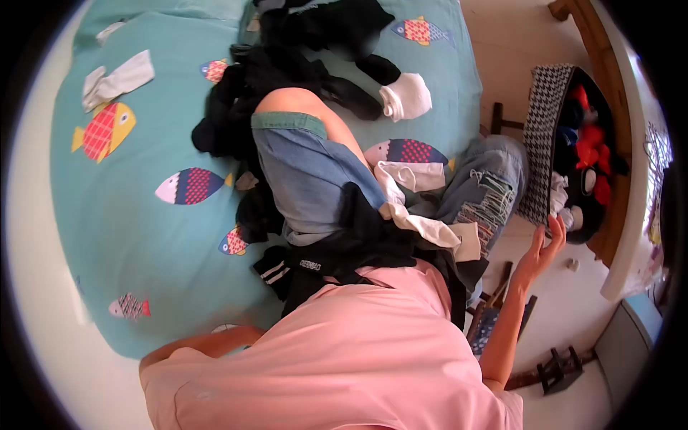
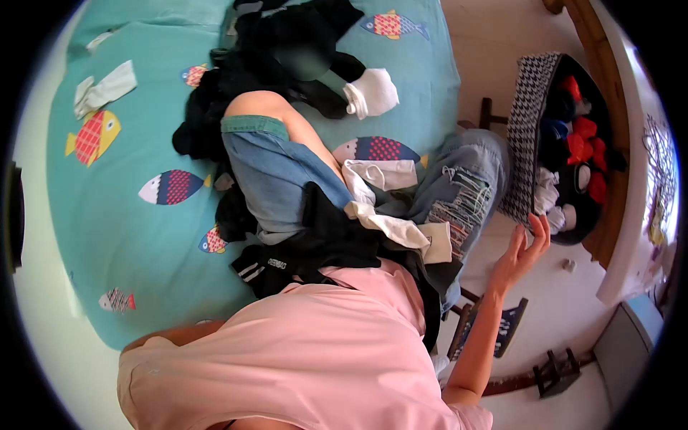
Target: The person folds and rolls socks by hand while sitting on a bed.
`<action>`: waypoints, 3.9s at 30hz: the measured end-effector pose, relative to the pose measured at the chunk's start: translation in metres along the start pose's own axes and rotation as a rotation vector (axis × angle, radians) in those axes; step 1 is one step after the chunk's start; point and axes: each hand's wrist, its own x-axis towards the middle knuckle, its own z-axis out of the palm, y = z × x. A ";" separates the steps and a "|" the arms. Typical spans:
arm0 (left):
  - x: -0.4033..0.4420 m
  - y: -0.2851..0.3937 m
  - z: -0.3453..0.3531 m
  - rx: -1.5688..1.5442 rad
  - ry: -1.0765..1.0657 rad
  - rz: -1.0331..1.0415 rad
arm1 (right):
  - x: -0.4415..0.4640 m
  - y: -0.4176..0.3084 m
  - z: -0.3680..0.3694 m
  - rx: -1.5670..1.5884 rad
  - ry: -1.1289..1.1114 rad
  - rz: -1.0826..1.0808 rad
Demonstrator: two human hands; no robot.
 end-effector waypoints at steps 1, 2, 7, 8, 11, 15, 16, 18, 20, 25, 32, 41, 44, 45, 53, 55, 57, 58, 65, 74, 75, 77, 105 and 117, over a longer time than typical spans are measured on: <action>-0.001 -0.004 -0.003 -0.008 -0.021 -0.010 | 0.001 -0.009 -0.001 -0.030 -0.019 -0.021; -0.002 -0.008 -0.007 -0.010 -0.042 -0.015 | -0.001 -0.025 0.006 0.002 0.034 -0.048; -0.004 -0.027 -0.023 -0.015 -0.115 -0.036 | -0.010 -0.073 0.045 0.045 -0.251 -0.065; -0.005 -0.031 -0.027 -0.012 -0.126 -0.036 | -0.011 -0.083 0.056 0.008 -0.345 -0.092; -0.008 -0.040 -0.034 0.002 -0.151 -0.040 | -0.011 -0.104 0.087 -0.021 -0.495 -0.181; -0.009 -0.049 -0.040 0.022 -0.174 -0.042 | -0.006 -0.113 0.114 -0.006 -0.592 -0.219; -0.009 -0.052 -0.040 0.029 -0.176 -0.043 | -0.004 -0.113 0.119 -0.002 -0.650 -0.217; -0.010 -0.055 -0.039 0.043 -0.179 -0.039 | -0.002 -0.104 0.131 -0.150 -0.712 -0.346; -0.011 -0.058 -0.037 0.063 -0.182 -0.040 | -0.004 -0.087 0.139 -0.252 -0.730 -0.433; -0.009 -0.066 -0.026 0.126 -0.201 -0.054 | -0.007 -0.068 0.145 -0.283 -0.707 -0.446; 0.008 -0.056 -0.004 0.301 -0.430 -0.097 | 0.000 -0.100 0.177 -0.161 -0.492 -0.789; -0.057 0.145 -0.052 0.656 0.635 0.578 | 0.036 -0.111 0.211 -0.017 -0.208 -0.713; -0.048 0.147 -0.066 0.636 0.724 0.748 | 0.080 -0.125 0.122 -0.443 0.321 -0.843; -0.041 0.148 -0.075 0.618 0.701 0.774 | 0.101 -0.119 0.090 -0.663 0.504 -0.914; 0.045 0.198 -0.109 0.723 0.906 0.963 | 0.061 -0.097 0.007 -0.179 -0.007 -0.670; 0.080 0.204 -0.117 0.770 0.971 1.060 | 0.012 -0.089 0.025 -0.183 -0.389 -0.590; 0.108 0.212 -0.124 0.900 1.109 1.190 | -0.024 -0.079 0.034 -0.240 -0.455 -0.492; 0.117 0.214 -0.124 0.953 1.104 1.243 | -0.037 -0.071 0.034 -0.355 -0.458 -0.475; 0.088 0.210 -0.127 0.344 0.888 1.024 | -0.045 -0.051 0.010 0.092 -0.523 0.024; -0.048 0.162 -0.114 0.934 1.855 1.239 | -0.026 -0.178 0.057 0.794 -0.439 0.017; -0.048 0.159 -0.112 0.994 1.790 1.178 | -0.020 -0.180 0.048 0.874 -0.415 0.020; -0.034 0.151 -0.106 0.848 1.596 1.190 | -0.013 -0.174 0.023 0.912 -0.266 0.020; -0.005 0.214 -0.103 0.248 0.930 1.341 | -0.036 -0.217 0.070 0.459 -0.891 -0.166; -0.040 0.055 -0.153 -0.244 0.877 0.941 | -0.067 -0.174 0.156 0.387 -0.748 -0.127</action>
